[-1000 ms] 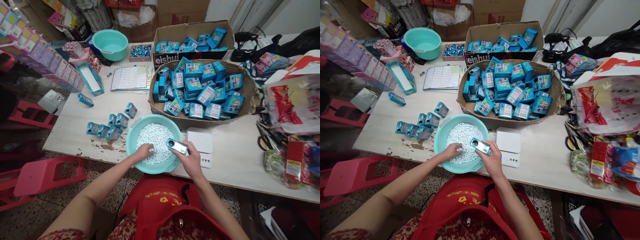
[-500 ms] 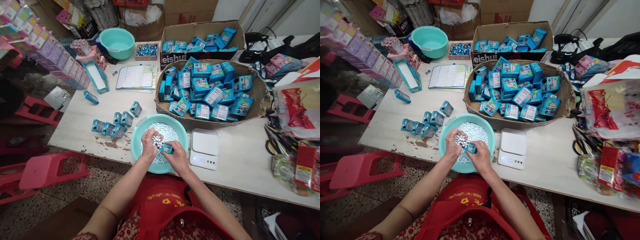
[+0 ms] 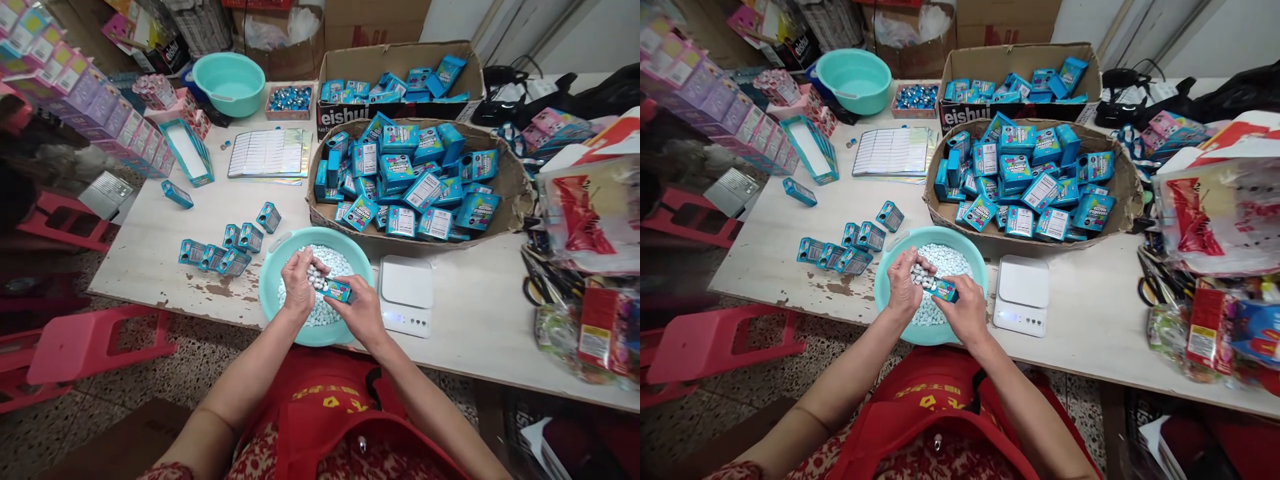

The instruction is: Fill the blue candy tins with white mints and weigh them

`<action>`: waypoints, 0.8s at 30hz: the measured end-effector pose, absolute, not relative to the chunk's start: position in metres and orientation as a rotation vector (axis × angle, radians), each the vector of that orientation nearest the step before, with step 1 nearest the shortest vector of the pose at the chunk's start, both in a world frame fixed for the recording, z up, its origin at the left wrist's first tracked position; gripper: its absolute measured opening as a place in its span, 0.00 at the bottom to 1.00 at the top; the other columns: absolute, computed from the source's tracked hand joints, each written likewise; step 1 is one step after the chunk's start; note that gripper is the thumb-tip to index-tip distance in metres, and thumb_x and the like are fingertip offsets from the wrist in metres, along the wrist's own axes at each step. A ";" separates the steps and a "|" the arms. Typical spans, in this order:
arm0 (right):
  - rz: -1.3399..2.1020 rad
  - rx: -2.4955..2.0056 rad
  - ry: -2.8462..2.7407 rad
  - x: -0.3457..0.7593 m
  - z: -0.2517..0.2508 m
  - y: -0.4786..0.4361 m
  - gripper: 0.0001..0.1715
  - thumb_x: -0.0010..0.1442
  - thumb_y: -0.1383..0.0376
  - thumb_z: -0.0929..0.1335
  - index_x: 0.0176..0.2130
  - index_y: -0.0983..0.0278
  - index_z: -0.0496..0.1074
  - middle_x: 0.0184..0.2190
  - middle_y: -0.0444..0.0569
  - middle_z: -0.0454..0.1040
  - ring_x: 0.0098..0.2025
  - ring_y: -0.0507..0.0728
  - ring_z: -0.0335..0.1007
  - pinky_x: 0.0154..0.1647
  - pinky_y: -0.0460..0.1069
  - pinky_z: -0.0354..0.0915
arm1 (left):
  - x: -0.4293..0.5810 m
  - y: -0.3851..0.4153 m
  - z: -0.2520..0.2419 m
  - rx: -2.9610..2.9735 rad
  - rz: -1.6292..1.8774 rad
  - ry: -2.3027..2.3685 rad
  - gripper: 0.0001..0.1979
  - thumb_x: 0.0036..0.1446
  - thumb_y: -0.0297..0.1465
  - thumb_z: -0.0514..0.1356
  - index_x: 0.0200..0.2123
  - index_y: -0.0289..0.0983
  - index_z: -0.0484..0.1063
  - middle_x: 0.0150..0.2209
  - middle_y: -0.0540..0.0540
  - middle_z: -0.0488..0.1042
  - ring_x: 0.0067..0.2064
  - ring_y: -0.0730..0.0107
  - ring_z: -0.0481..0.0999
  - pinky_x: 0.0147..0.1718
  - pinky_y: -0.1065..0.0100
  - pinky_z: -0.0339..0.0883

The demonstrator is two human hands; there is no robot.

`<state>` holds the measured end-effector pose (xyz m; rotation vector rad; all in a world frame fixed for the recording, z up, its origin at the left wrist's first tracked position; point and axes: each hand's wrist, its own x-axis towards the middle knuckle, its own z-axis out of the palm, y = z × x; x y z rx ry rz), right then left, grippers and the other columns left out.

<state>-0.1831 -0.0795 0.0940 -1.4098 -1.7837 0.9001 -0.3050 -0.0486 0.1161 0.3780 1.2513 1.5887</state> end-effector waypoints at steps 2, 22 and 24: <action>0.907 -1.410 -1.780 -0.183 0.095 -0.079 0.16 0.52 0.60 0.73 0.42 0.58 0.72 0.38 0.49 0.76 0.43 0.61 0.72 0.45 0.56 0.65 | -0.304 -0.049 0.118 0.407 1.583 1.258 0.17 0.51 0.41 0.62 0.23 0.36 0.63 0.19 0.53 0.67 0.22 0.74 0.72 0.26 0.69 0.68; 0.879 -1.352 -1.674 -0.182 0.105 -0.077 0.17 0.52 0.63 0.73 0.43 0.59 0.72 0.39 0.49 0.75 0.44 0.60 0.71 0.45 0.55 0.66 | -0.293 -0.049 0.131 0.556 1.595 1.211 0.13 0.54 0.40 0.60 0.32 0.36 0.66 0.24 0.52 0.70 0.23 0.75 0.72 0.26 0.71 0.67; 0.881 -1.350 -1.653 -0.182 0.102 -0.076 0.17 0.52 0.63 0.73 0.43 0.59 0.72 0.39 0.48 0.75 0.44 0.60 0.71 0.45 0.55 0.66 | -0.293 -0.047 0.129 0.558 1.588 1.212 0.13 0.53 0.40 0.60 0.31 0.36 0.66 0.24 0.51 0.70 0.23 0.75 0.72 0.26 0.71 0.67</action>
